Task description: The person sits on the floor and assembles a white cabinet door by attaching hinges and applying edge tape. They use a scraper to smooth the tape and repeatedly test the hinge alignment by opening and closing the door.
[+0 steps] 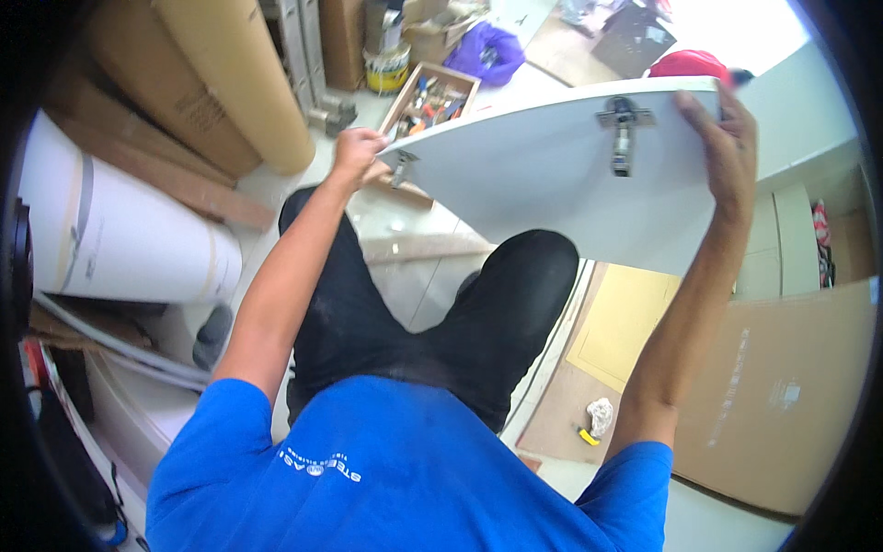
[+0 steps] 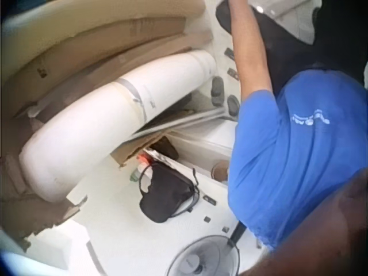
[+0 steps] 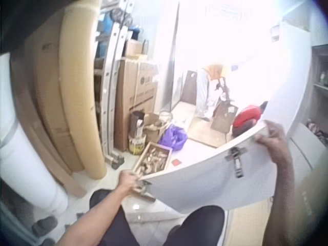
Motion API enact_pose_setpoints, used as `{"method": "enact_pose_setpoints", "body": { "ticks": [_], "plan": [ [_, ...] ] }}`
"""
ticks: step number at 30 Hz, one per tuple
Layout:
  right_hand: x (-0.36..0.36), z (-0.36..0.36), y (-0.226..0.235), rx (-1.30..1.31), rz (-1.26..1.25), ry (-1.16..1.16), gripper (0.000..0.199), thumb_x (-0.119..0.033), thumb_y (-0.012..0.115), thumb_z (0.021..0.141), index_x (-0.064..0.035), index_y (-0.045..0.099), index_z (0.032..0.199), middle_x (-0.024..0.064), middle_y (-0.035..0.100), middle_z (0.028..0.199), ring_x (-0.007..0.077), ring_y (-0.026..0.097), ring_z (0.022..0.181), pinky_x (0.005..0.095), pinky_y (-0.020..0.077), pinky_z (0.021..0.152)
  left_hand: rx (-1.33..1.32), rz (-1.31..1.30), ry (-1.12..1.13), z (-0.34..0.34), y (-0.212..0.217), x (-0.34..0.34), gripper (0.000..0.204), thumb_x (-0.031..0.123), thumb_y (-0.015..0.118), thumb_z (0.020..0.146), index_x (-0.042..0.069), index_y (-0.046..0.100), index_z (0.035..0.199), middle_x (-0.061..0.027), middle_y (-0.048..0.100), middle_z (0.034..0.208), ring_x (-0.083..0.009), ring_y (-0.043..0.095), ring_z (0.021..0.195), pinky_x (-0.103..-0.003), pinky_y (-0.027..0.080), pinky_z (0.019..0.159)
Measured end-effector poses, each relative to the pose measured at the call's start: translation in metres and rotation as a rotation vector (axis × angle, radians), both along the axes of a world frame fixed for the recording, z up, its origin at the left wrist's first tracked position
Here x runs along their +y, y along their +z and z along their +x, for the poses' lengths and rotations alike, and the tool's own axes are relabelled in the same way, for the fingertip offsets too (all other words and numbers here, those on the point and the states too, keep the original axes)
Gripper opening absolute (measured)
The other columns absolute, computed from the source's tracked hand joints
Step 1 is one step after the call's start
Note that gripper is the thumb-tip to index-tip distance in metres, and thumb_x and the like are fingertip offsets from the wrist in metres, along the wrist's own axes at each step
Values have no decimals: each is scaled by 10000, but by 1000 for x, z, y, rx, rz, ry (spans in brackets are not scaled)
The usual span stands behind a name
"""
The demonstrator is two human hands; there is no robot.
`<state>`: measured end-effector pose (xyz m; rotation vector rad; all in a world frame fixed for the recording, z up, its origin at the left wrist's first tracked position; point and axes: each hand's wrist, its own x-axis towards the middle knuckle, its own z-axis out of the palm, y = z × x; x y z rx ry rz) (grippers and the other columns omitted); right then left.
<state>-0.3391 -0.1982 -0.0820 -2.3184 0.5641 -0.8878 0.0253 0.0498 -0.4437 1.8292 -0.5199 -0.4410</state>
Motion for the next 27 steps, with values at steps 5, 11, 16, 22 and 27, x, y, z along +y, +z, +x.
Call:
{"method": "enact_pose_setpoints", "body": {
  "ticks": [5,11,16,22,27],
  "plan": [
    [-45,-66,32,-390,74,63,445,-298,749,1001,42,694,1284,91,736,1138,160,669,1051,297,492,965,625,-501,144,53,55,0,1003,806,551,920,77,421,1596,-117,524,1592,-305,468,1439,-550,246,1235],
    [-109,-85,-52,-451,44,-183,616,-462,758,992,37,659,1340,91,703,1219,169,626,1119,312,473,993,580,-1004,-248,76,110,10,1011,852,503,911,47,501,1522,-104,577,1541,-317,480,1454,-526,276,1256],
    [-145,-85,-164,-358,280,23,626,-448,823,948,8,661,1345,54,698,1185,141,607,1084,304,459,986,357,-930,-307,88,112,54,588,523,769,948,107,629,1339,-32,694,1325,-233,593,1298,-431,390,1176],
    [-126,-43,-285,-369,543,-22,640,-392,896,886,-7,661,1340,14,698,1132,116,611,1058,264,463,935,219,-905,4,92,87,100,523,505,731,980,130,616,1327,16,647,1330,-209,535,1329,-431,357,1195],
    [-88,-3,-325,-357,724,139,512,-296,885,906,-12,693,1287,21,714,1127,125,613,1050,287,468,947,281,-852,-18,118,68,139,810,701,654,939,73,560,1443,-69,608,1454,-264,513,1389,-462,345,1217]
  ]
}}
